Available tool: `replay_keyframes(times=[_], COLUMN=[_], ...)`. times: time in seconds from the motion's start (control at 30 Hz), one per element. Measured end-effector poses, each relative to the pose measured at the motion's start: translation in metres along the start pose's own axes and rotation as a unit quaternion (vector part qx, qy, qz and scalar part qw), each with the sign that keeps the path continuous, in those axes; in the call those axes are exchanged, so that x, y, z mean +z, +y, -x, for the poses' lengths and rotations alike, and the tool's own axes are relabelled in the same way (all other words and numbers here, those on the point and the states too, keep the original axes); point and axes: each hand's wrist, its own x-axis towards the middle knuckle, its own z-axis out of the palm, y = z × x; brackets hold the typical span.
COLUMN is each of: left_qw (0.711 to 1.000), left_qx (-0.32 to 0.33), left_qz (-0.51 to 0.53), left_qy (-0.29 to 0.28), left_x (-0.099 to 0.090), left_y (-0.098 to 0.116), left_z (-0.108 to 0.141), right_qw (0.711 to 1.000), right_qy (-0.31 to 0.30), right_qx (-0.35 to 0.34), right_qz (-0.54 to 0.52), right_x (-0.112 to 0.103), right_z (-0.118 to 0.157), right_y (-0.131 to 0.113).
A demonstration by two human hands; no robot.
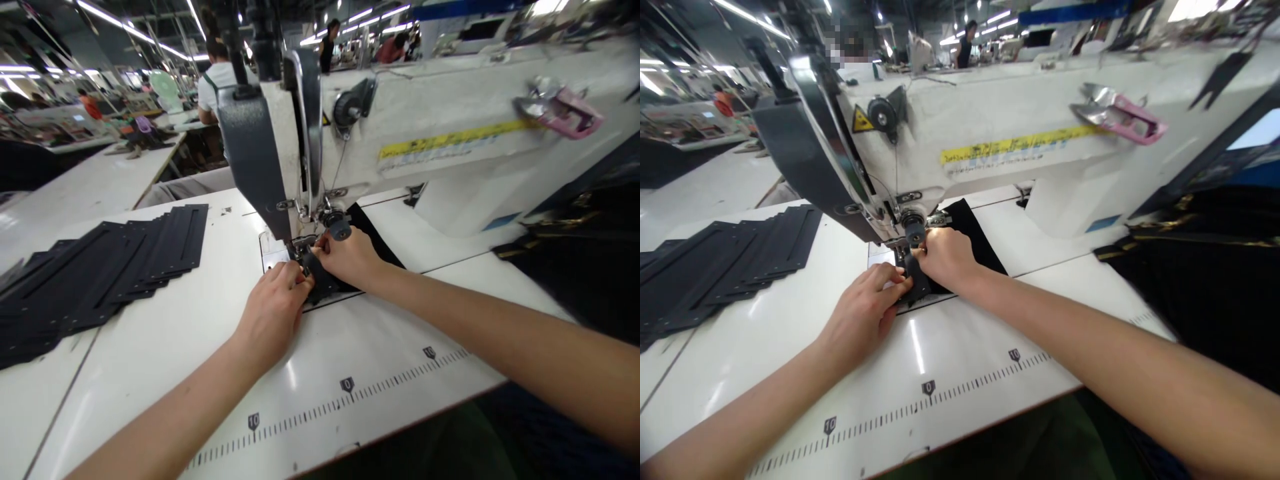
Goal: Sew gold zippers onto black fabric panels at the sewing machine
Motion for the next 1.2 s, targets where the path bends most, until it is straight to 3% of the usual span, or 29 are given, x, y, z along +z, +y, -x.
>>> replay_keyframes(times=[0.2,0.33,0.5,0.6,0.67,0.87,1.2], left_qw=[1.0,1.0,0.999,0.996,0.995,0.988,0.988], left_qx=[-0.01,-0.015,-0.031,-0.054,-0.03,0.071,0.094], left_qz=[-0.006,-0.014,-0.008,-0.005,-0.004,-0.04,-0.074], left_qy=[-0.004,-0.015,0.015,0.071,0.095,0.129,0.099], left_x=[-0.004,-0.01,-0.013,-0.008,-0.005,-0.001,-0.003], left_y=[0.004,0.007,0.01,0.011,0.011,0.01,0.009], left_z=[0.001,0.001,0.013,0.023,0.027,0.026,0.016], right_qw=[1.0,0.999,0.979,0.935,0.908,0.906,0.909], right_qy=[0.021,0.02,0.012,0.039,0.057,0.085,0.08], right_qx=[0.003,-0.041,-0.197,-0.338,-0.395,-0.395,-0.403], right_qz=[0.013,-0.005,-0.055,-0.105,-0.13,-0.122,-0.07], right_x=[0.004,-0.002,-0.017,-0.016,-0.012,-0.005,-0.012], right_z=[0.001,0.005,0.037,0.06,0.07,0.072,0.064], right_y=[-0.006,-0.002,0.016,0.027,0.03,0.028,0.024])
